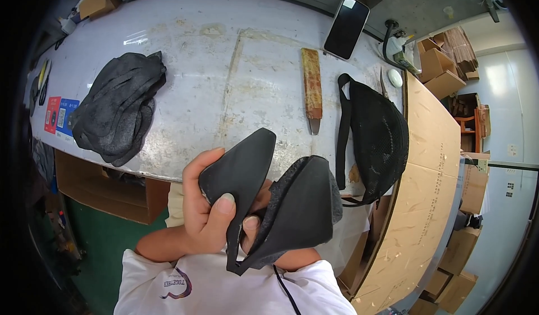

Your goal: Inspecting and smoothing the edges of a bicycle saddle cover on its base.

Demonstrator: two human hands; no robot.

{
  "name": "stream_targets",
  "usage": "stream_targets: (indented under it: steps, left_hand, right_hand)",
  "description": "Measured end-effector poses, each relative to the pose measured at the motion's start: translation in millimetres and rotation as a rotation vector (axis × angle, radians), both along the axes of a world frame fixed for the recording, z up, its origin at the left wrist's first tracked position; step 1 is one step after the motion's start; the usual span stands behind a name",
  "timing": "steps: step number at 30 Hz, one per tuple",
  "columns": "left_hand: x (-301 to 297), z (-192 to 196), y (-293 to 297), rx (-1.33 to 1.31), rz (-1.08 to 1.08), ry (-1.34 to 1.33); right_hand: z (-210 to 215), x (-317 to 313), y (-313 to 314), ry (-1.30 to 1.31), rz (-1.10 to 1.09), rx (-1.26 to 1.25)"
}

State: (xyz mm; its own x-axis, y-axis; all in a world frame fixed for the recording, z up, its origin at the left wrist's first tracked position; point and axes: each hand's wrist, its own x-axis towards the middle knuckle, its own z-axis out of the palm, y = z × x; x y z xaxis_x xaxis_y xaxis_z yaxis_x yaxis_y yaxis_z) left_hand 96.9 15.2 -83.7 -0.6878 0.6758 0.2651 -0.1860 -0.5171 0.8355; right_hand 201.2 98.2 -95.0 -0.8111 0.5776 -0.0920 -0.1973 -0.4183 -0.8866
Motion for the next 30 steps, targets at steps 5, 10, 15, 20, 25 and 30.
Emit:
stream_targets:
  steps: [5, 10, 15, 20, 25, 30]
  left_hand:
    - [-1.9, 6.4, -9.1, -0.023, -0.105, -0.278]
    - [-27.7, 14.7, -23.4, -0.166, -0.23, -0.128]
    - [-54.0, 27.7, -37.6, -0.489, -0.484, 0.319]
    - [-51.7, 24.4, -37.3, -0.4, -0.51, 0.067]
    - [-54.5, 20.1, -41.5, -0.28, -0.712, -0.18]
    - [-55.6, 20.8, -42.9, -0.254, -0.751, -0.24]
  right_hand:
    - [5.8, 1.0, 9.4, -0.052, 0.035, 0.04]
    - [11.9, 1.2, 21.1, -0.101, 0.073, 0.078]
    - [-2.4, -9.2, 40.2, 0.186, 0.112, 0.22]
    - [-4.5, -0.9, 39.7, 0.139, -0.079, 0.717]
    - [4.8, 0.5, 41.1, 0.261, -0.306, 1.148]
    - [11.7, 4.5, 35.3, 0.289, -0.085, 0.84]
